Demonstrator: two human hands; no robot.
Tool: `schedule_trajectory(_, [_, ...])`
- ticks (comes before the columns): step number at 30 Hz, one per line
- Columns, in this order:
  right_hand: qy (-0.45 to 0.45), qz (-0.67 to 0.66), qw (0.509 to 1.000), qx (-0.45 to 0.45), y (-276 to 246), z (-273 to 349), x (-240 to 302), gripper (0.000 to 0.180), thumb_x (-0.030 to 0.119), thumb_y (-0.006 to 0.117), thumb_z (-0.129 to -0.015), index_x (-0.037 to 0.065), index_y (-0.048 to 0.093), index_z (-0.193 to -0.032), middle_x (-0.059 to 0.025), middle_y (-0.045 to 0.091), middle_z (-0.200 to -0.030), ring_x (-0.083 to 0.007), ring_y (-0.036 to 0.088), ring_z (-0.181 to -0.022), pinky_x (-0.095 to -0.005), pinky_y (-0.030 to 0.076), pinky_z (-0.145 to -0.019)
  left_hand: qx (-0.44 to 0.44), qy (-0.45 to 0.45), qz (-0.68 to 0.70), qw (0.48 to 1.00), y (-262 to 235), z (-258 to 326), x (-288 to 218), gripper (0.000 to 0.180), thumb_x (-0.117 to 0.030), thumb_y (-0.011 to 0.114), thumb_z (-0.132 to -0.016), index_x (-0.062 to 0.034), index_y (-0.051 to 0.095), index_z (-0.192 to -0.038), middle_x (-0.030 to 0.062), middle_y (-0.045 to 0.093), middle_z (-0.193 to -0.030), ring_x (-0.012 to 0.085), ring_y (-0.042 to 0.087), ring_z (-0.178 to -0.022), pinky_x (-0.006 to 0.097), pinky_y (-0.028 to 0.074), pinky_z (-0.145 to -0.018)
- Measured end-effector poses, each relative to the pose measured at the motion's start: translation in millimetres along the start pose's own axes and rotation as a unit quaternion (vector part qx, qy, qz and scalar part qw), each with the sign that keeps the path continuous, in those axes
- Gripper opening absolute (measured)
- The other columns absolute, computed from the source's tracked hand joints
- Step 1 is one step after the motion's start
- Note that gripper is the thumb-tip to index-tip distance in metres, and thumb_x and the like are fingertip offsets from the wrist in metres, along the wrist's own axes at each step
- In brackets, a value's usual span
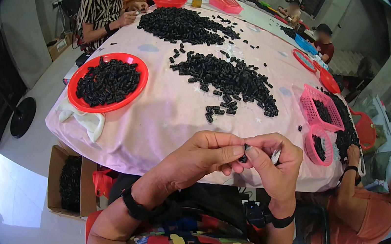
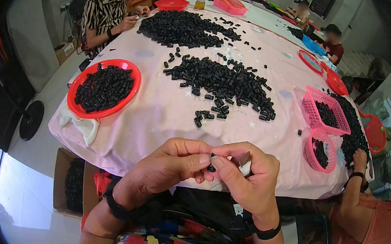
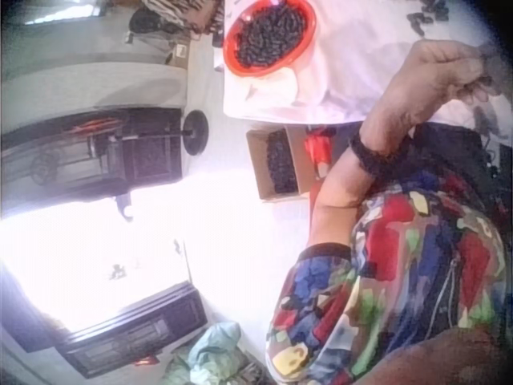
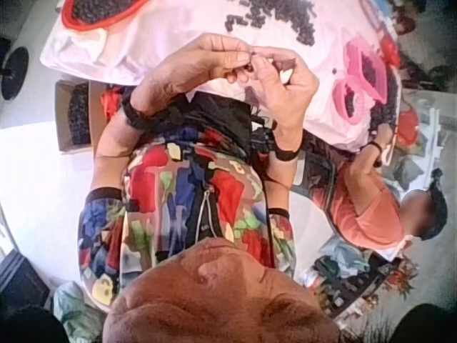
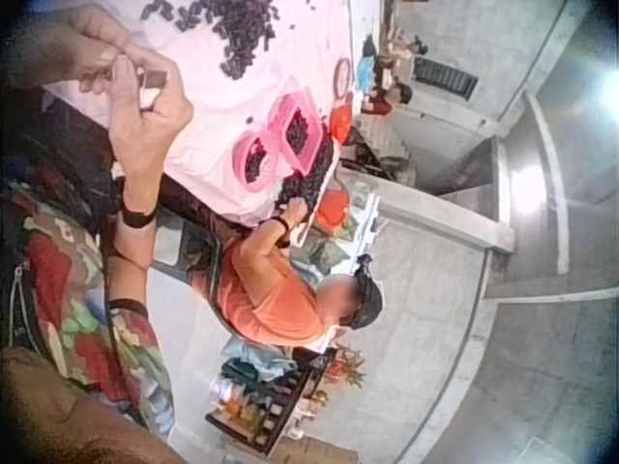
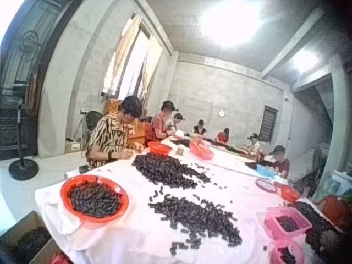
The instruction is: The person assembles black plastic components by hand, inserting a small pin into a larger housing and occasionally using a small metal blade to trim excess material.
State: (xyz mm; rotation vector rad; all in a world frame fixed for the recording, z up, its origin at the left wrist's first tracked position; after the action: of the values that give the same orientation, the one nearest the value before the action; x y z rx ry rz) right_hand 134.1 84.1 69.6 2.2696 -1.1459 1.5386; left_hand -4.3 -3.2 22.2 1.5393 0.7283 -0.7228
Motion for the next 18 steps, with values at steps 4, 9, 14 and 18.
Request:
schedule_trajectory(4, [0.0, -0.011, 1.0, -0.025, 0.9, -2.9, 3.1, 0.013, 0.001, 0.064, -0.085, -0.004, 0.065, -0.097, -0.0062, 0.066, -0.073, -0.0064, 0.061, -0.062, -0.018, 0.046, -0.054, -0.004, -0.005, 0.009, 1.0, 2.0, 0.0, -1.1, 0.025, -0.022, 0.059, -0.093, -0.0019, 0.064, -0.107, 0.0036, 0.067, -0.092, 0.0055, 0.06, -0.076, 0.018, 0.046, -0.067])
schedule_trajectory(9, [0.02, 0.078, 0.997, 0.021, -5.0, -2.1, 4.1, 0.019, 0.001, 0.066, -0.082, -0.001, 0.066, -0.101, -0.0026, 0.062, -0.068, -0.0045, 0.054, -0.055, -0.0181, 0.043, -0.053, -0.065, 0.048, -0.049, 0.996, 1.7, 1.7, -7.2, 0.023, -0.023, 0.065, -0.089, -0.0037, 0.065, -0.102, -0.0005, 0.063, -0.083, 0.0046, 0.056, -0.07, 0.019, 0.044, -0.063])
schedule_trajectory(14, [-0.015, 0.015, 0.999, 0.036, -6.2, -4.7, -9.5, 0.024, 0.0, 0.067, -0.08, -0.001, 0.066, -0.103, 0.0007, 0.057, -0.064, -0.0016, 0.046, -0.054, -0.0173, 0.035, -0.05, -0.066, 0.012, 0.039, 0.997, 1.7, 1.2, -7.3, 0.02, -0.02, 0.066, -0.089, -0.0042, 0.065, -0.101, -0.0014, 0.062, -0.081, 0.0045, 0.055, -0.069, 0.019, 0.043, -0.062])
schedule_trajectory(18, [0.019, -0.043, 0.998, 0.035, -6.4, -3.4, -10.8, 0.023, 0.002, 0.067, -0.081, -0.002, 0.066, -0.104, 0.0005, 0.059, -0.067, -0.0013, 0.046, -0.056, -0.0171, 0.034, -0.05, -0.065, 0.023, 0.044, 0.997, 4.0, 2.1, -6.1, 0.02, -0.019, 0.066, -0.089, -0.0038, 0.065, -0.101, -0.0006, 0.062, -0.083, 0.005, 0.055, -0.07, 0.018, 0.043, -0.062])
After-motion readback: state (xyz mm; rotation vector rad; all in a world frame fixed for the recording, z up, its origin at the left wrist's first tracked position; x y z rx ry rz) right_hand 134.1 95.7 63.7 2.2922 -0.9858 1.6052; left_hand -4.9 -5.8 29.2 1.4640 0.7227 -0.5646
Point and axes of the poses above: each hand's wrist, its own z-axis away from the middle knuckle, its own y-axis out of the palm, x = y × z, the point moved 2 cm from there along -z, towards the middle knuckle
